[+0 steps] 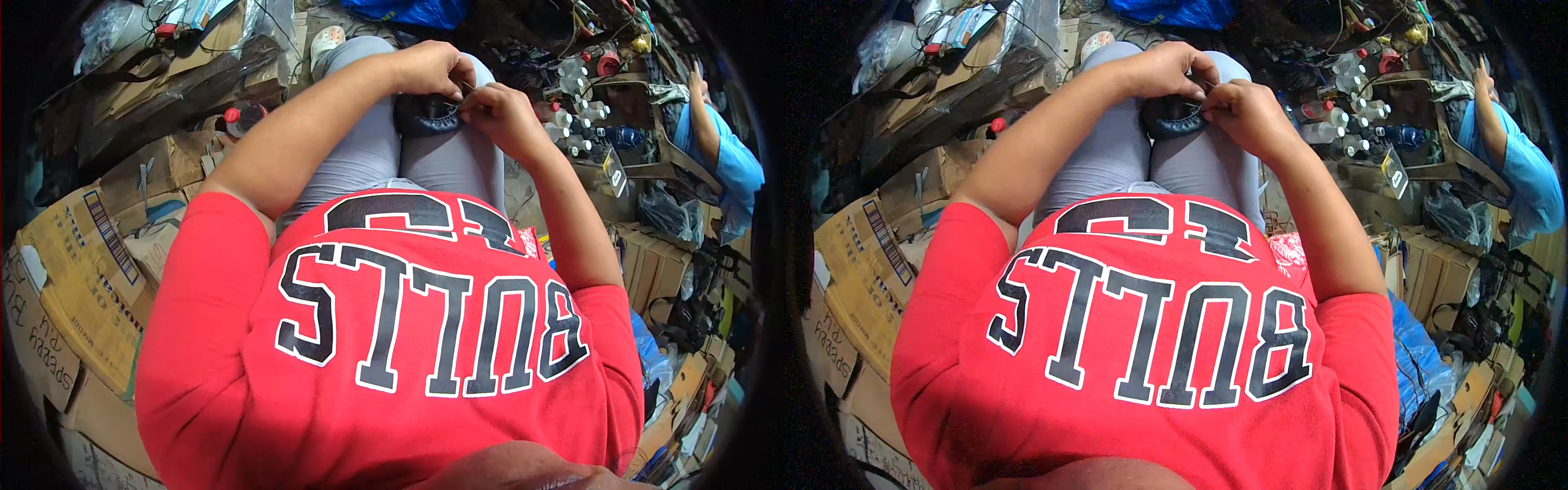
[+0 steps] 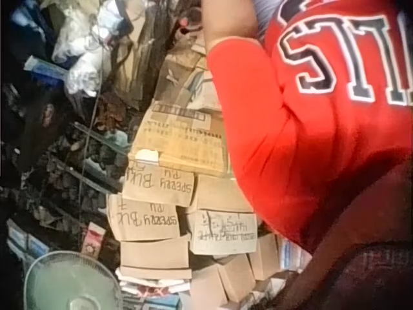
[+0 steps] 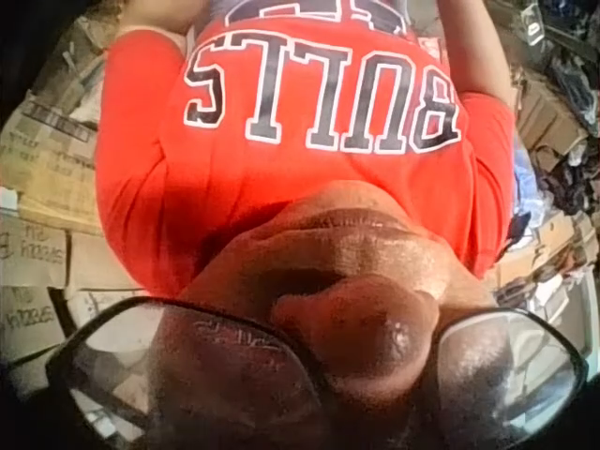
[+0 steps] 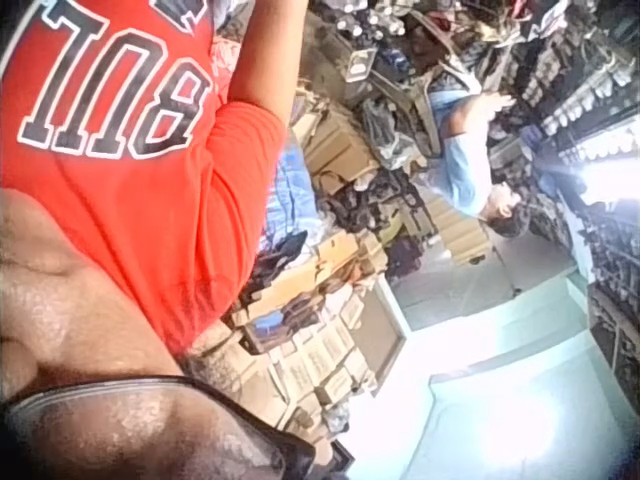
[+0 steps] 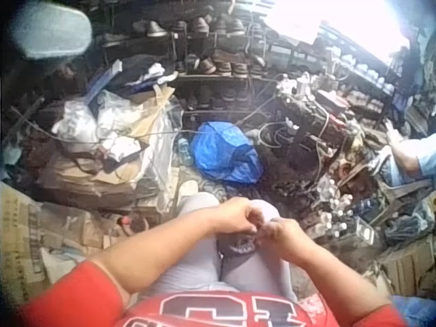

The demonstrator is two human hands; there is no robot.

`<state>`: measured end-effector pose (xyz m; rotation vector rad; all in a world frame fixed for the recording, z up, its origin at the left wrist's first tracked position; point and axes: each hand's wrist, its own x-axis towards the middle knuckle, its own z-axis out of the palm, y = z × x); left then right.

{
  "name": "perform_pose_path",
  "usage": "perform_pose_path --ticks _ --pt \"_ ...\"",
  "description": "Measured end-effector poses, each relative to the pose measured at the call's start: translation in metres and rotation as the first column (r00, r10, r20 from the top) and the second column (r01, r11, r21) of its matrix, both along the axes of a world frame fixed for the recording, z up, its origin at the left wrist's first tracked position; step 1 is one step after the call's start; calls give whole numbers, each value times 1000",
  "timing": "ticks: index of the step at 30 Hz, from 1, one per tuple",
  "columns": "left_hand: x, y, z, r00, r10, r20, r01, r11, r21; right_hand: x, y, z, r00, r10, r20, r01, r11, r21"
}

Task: Hand-stitching a black leather shoe component using a needle and thread.

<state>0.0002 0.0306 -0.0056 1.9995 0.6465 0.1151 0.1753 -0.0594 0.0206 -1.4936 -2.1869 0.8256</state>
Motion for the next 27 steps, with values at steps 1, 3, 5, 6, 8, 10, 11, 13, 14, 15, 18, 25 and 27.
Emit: perform_pose_path --ticks 1,3,5,6,8,10,11,13,14,15,18,25,27 --pt "-2 0 -9 983 49 176 -80 981 178 1 1 -2 1000 2 -9 -2 1000 1" --pt "-10 -22 -1 976 123 179 -190 883 430 10 -2 -7 908 -253 -334 133 930 -343" --pt "-24 -36 3 899 317 301 -430 765 479 24 4 -7 855 -325 -404 90 860 -502" --pt "-33 -39 7 917 327 227 -394 829 397 28 6 -10 815 -348 -463 79 858 -507" --pt "-55 -50 22 952 303 48 -305 918 253 28 0 -24 862 -253 -439 80 924 -374" --pt "-81 -51 32 960 274 -57 -258 946 195 12 -5 -9 984 -34 -175 25 998 -55" --pt "-93 -49 34 947 273 -168 -217 932 291 14 -5 -11 998 6 -69 0 997 82" --pt "-93 -42 42 920 275 -278 -157 911 381 22 1 -27 976 -166 -137 183 976 117" --pt "-87 -37 49 895 373 -243 -268 887 377 30 4 -40 923 -327 -203 358 923 140" --pt "-81 -32 52 859 467 -209 -374 852 368 39 10 -57 716 -519 -467 495 849 -184" --pt "-40 -39 36 771 518 370 -553 833 -14 29 29 -51 -158 -560 -813 237 778 -582" --pt "-10 -34 33 508 778 370 26 415 -909 31 18 -39 -310 -664 -681 -299 748 -593" --pt "-21 -27 25 476 806 352 -26 413 -911 36 15 -44 -229 -684 -693 -364 720 -590"
